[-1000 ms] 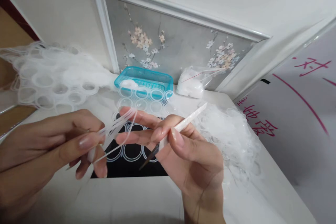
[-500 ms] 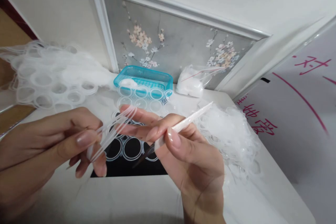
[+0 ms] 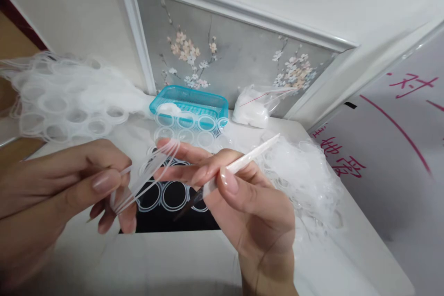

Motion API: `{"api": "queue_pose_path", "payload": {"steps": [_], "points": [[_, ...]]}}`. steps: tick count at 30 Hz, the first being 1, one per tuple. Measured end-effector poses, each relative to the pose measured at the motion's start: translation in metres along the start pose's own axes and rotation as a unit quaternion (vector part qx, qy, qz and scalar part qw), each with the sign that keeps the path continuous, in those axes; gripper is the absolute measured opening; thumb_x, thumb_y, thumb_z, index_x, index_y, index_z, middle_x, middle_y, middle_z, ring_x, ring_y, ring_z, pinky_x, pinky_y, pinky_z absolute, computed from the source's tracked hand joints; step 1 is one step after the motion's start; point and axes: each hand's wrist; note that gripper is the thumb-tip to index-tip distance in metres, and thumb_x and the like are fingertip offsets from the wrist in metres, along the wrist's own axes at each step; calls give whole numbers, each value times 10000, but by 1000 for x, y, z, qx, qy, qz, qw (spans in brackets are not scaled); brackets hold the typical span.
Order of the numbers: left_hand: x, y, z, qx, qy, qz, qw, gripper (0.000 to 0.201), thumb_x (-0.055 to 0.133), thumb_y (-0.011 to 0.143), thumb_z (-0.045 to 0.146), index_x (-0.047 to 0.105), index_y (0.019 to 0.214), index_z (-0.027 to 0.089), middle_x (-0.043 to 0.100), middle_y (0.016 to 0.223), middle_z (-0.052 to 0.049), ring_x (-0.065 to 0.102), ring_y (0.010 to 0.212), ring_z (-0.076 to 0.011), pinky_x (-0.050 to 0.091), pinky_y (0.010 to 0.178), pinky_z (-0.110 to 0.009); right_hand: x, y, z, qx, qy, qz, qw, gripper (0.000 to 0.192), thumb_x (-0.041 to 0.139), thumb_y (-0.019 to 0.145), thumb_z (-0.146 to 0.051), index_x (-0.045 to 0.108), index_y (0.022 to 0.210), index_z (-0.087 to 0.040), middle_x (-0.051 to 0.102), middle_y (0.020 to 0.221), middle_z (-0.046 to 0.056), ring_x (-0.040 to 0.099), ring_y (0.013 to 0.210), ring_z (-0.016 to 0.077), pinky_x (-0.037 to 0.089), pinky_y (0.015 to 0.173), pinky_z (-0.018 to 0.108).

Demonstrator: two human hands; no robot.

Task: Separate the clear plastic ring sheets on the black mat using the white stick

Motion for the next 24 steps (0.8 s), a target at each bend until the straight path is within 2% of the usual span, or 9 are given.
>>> {"api": "queue_pose_path", "payload": {"steps": [5,15,20,24], "points": [[0,0,2,-18,8,-5,1000,300,488,909,443,556,702,237,653,541,69,511,418,-73,412,391,-143,1,0,0,-7,-5,18,1000,126,668,787,-423,717,755,-311,704,1099,17,550,1207,327,328,1080,596],[0,-1,-2,17,-9,-5,1000,295,475,920,400,560,685,243,657,550,78,509,395,-69,398,367,-146,2,-1,2,3,14,0,1000,130,637,808,-425,712,787,-320,676,1152,14,565,1184,298,370,1069,559],[0,0,-2,25,-5,6,1000,282,493,919,389,555,685,245,665,556,81,532,400,-72,410,373,-144,2,0,1,7,22,-6,1000,108,653,797,-401,716,791,-313,674,1153,12,608,1109,280,392,1063,538],[0,0,-2,31,-2,3,1000,295,482,932,407,548,693,249,666,554,96,527,405,-64,405,380,-128,3,0,1,1,26,5,1000,111,652,792,-399,718,784,-310,674,1150,12,573,1167,280,421,1049,512]]}}
Point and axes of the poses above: each hand's wrist, its own y-axis towards the middle knuckle, its own x-axis out of the palm, z = x × y
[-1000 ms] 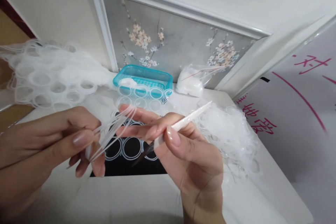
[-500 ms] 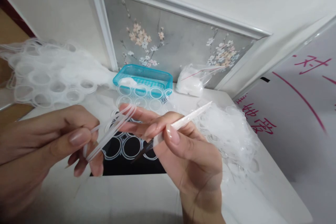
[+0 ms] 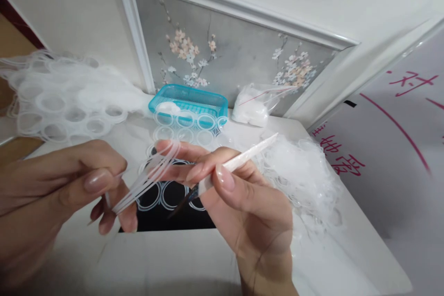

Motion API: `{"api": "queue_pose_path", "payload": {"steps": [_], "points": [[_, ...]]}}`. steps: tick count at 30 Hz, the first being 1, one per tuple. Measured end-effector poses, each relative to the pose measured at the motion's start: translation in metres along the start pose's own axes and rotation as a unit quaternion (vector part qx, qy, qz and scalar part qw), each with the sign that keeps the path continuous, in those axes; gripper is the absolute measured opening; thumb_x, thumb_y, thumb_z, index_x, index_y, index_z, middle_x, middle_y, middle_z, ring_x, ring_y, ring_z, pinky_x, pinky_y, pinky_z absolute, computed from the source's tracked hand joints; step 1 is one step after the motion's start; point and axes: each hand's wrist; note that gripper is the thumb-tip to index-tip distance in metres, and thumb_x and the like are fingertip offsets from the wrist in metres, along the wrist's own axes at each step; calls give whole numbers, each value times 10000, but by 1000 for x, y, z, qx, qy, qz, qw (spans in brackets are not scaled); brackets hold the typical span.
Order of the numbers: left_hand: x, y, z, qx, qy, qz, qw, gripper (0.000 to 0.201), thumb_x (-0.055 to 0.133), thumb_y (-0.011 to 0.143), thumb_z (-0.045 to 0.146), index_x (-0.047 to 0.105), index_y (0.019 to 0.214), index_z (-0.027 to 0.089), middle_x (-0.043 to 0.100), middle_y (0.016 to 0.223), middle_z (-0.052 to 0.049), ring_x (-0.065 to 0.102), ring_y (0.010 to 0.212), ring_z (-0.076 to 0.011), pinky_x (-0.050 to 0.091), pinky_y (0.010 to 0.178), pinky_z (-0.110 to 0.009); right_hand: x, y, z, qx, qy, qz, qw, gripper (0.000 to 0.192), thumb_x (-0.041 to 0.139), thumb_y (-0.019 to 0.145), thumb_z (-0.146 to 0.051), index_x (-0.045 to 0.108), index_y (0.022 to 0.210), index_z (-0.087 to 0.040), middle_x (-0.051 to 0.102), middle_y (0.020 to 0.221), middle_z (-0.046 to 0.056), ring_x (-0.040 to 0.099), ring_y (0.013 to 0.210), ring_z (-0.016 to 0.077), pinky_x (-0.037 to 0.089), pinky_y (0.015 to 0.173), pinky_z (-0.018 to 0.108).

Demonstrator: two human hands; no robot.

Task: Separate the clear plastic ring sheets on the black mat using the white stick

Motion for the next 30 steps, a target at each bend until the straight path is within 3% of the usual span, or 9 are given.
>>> {"api": "queue_pose_path", "payload": {"steps": [6,11,16,22,27,30], "points": [[-1,-3,-1,4,-25,15,1000,374,491,923,482,574,662,228,665,560,56,540,405,-83,422,377,-166,0,-2,0,12,8,-7,1000,98,659,799,-385,722,794,-309,682,1123,-5,610,1109,267,407,1069,501],[1,-1,-1,20,-36,28,999,347,460,925,528,628,769,267,671,571,55,547,418,-102,426,374,-187,-1,-2,1,-3,-7,3,1000,93,663,787,-403,714,776,-326,692,1123,-20,546,1214,297,428,1052,522],[1,3,2,-7,82,-24,996,240,570,866,443,659,728,267,653,533,79,521,396,-78,345,373,-181,-1,-1,3,-1,14,-18,1000,138,608,827,-406,710,819,-313,659,1200,3,536,1223,293,363,1089,551],[-3,6,6,-41,151,-92,983,399,498,895,472,644,605,239,611,500,60,514,410,-72,302,377,-187,3,-1,4,-12,-6,8,1000,115,640,808,-397,707,787,-307,684,1146,19,467,1296,299,319,1111,558],[-3,4,7,-41,120,-72,989,415,408,943,446,613,650,233,633,564,68,538,420,-62,370,394,-158,3,-1,3,-20,-14,12,1000,127,636,807,-411,706,776,-309,673,1174,10,477,1288,304,356,1091,541],[-1,4,4,-10,105,-58,993,356,432,946,382,588,661,236,646,592,81,547,418,-55,410,396,-139,2,-1,2,-17,-8,1,1000,134,625,821,-410,708,794,-309,681,1155,20,507,1258,307,357,1080,556]]}}
Point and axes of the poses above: each hand's wrist, its own y-axis towards the middle knuckle, its own x-axis out of the palm, z = x × y
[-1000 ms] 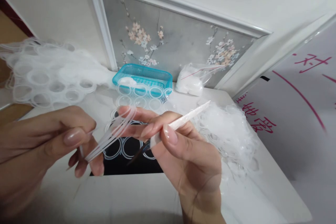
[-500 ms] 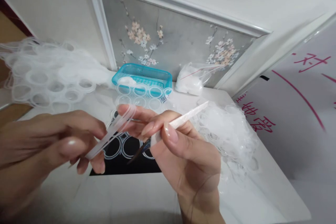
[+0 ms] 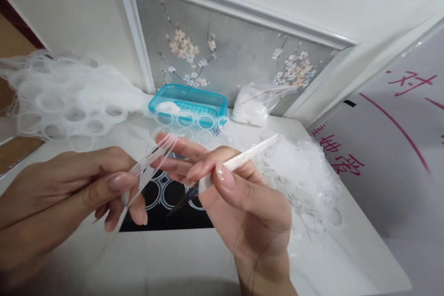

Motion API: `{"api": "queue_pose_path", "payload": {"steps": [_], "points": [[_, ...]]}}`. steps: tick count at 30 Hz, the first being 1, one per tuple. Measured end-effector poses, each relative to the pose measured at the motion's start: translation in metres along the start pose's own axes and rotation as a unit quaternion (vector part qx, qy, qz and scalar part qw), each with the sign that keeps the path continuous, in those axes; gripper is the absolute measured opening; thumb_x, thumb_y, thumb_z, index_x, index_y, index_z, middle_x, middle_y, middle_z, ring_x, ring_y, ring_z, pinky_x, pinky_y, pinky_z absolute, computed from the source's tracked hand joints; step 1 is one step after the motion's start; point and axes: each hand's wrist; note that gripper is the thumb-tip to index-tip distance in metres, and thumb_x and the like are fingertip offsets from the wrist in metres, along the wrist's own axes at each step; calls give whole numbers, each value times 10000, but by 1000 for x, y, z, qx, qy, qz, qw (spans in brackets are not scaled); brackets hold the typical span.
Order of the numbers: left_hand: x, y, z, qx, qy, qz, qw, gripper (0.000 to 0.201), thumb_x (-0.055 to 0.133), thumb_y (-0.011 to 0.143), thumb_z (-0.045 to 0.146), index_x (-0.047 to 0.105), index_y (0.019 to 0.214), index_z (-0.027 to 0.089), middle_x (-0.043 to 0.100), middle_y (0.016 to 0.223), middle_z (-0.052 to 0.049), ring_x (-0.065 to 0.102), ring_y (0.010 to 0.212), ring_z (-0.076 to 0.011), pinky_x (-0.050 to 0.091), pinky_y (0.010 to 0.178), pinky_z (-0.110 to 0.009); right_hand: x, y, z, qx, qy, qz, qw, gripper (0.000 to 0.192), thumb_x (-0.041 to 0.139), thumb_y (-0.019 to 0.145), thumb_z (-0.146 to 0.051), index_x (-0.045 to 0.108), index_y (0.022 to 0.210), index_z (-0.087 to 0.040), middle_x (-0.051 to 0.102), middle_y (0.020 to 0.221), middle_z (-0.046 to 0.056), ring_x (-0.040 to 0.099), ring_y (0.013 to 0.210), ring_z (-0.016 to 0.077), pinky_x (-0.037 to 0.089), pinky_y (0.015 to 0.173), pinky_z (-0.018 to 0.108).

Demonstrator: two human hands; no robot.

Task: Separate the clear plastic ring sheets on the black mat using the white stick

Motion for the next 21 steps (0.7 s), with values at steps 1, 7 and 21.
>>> {"api": "queue_pose_path", "payload": {"steps": [1,7,21], "points": [[1,0,-1,15,-5,8,1000,336,443,946,368,584,667,242,647,591,84,548,410,-56,414,383,-138,0,0,0,2,4,-4,1000,135,620,829,-403,709,800,-305,682,1149,25,519,1244,306,355,1078,558],[5,1,-6,59,-21,53,997,278,435,971,340,552,725,283,660,595,116,552,382,-66,440,342,-136,-2,0,0,-2,43,-23,999,128,602,847,-312,710,831,-246,668,1177,66,557,1201,259,374,1080,476],[-10,2,-8,72,-20,-79,994,315,390,985,296,610,762,261,610,609,86,594,490,-45,472,449,-93,-5,1,3,20,35,-24,999,133,616,837,-370,720,835,-286,661,1204,39,510,1257,282,358,1070,522]]}}
Point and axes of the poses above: each hand's wrist, its own y-axis towards the middle knuckle, its own x-axis out of the palm, z = x × y
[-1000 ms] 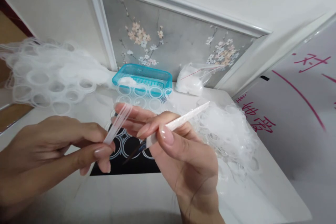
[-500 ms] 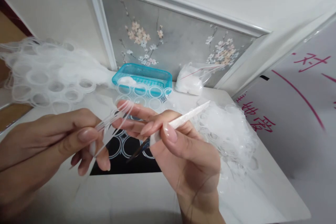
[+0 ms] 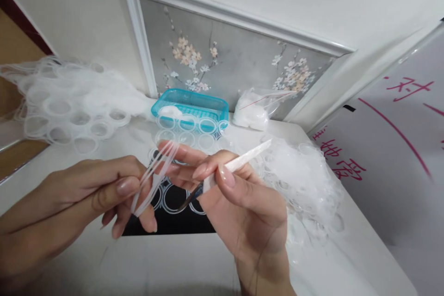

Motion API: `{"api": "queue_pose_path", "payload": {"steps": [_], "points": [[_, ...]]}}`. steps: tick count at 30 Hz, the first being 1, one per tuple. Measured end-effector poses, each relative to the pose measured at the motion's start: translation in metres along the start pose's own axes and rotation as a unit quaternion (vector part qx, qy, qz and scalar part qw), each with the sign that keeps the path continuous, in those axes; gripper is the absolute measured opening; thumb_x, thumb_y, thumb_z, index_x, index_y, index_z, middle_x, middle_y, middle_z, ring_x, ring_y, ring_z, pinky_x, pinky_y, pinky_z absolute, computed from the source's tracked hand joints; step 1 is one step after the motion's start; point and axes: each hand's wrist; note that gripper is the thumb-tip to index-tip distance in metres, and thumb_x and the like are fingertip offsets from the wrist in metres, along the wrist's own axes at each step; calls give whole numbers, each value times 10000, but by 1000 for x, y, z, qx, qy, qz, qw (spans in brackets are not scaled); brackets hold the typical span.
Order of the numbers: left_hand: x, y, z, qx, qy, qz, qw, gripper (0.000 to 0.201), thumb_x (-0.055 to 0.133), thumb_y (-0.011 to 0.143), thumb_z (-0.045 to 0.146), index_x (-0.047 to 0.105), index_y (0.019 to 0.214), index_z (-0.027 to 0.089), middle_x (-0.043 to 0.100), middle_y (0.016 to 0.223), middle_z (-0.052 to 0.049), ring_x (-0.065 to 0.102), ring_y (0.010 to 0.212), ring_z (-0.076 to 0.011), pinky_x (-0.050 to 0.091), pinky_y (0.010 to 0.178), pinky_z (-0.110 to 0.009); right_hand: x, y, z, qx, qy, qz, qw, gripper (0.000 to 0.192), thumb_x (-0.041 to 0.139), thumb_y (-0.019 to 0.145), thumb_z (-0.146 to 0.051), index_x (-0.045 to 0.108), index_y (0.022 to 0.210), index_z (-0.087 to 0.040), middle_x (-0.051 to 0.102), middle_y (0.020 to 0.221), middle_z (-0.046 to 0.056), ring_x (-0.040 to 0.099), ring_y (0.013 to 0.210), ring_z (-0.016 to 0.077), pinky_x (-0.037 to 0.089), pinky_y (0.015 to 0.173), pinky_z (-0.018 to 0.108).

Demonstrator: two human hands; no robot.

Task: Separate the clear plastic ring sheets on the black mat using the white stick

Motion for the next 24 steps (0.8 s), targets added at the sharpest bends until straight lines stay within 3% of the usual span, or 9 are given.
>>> {"api": "queue_pose_path", "payload": {"steps": [4,7,10,13,15,18,21,24], "points": [[-1,0,-2,-39,-15,-12,999,322,365,986,324,617,805,236,651,664,61,599,496,-63,466,445,-125,0,0,1,-5,-17,-1,1000,134,620,827,-387,721,831,-301,681,1169,34,513,1252,275,379,1054,520],[1,2,-9,-6,80,-29,996,289,369,979,288,639,886,242,638,633,65,567,465,-64,426,453,-151,0,1,4,-17,-34,-8,999,138,612,838,-371,727,848,-295,697,1129,39,546,1208,272,379,1052,523],[3,7,-18,31,246,39,968,285,389,956,292,661,893,235,492,464,82,419,357,-68,299,401,-191,1,4,8,-33,-76,-17,996,123,633,848,-323,747,859,-278,721,1028,36,590,1138,263,391,1047,497],[1,13,-26,21,284,65,956,314,404,934,368,681,895,227,467,446,75,447,394,-92,318,450,-204,3,5,11,-14,-139,-39,989,102,664,850,-287,762,870,-266,718,1012,32,607,1092,231,416,1029,442],[-3,16,-29,-8,264,48,963,328,440,917,419,663,1068,233,541,508,67,542,490,-120,390,538,-217,4,6,12,1,-193,-51,980,85,690,836,-277,766,873,-271,720,969,28,589,1117,216,425,1021,409],[-8,22,-36,-86,249,34,964,480,536,865,430,521,1314,260,685,748,31,632,663,-165,443,642,-254,3,7,12,27,-287,-50,956,76,721,808,-281,767,867,-267,715,981,32,553,1183,209,405,1042,393],[-16,30,-57,-144,248,30,957,576,622,792,415,490,1337,286,705,1006,-4,649,751,-189,461,675,-275,-4,9,17,79,-348,-47,933,129,740,782,-319,762,878,-236,705,1068,52,544,1200,211,392,1050,388],[-40,47,-97,-163,239,70,955,635,656,732,512,525,1298,255,705,1025,-28,653,778,-207,480,698,-291,-26,6,28,144,-335,-60,929,242,744,762,-374,757,930,-201,730,961,69,596,1116,218,451,970,374]]}}
Point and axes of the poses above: each hand's wrist, its own y-axis towards the middle knuckle, its own x-axis out of the palm, z = x × y
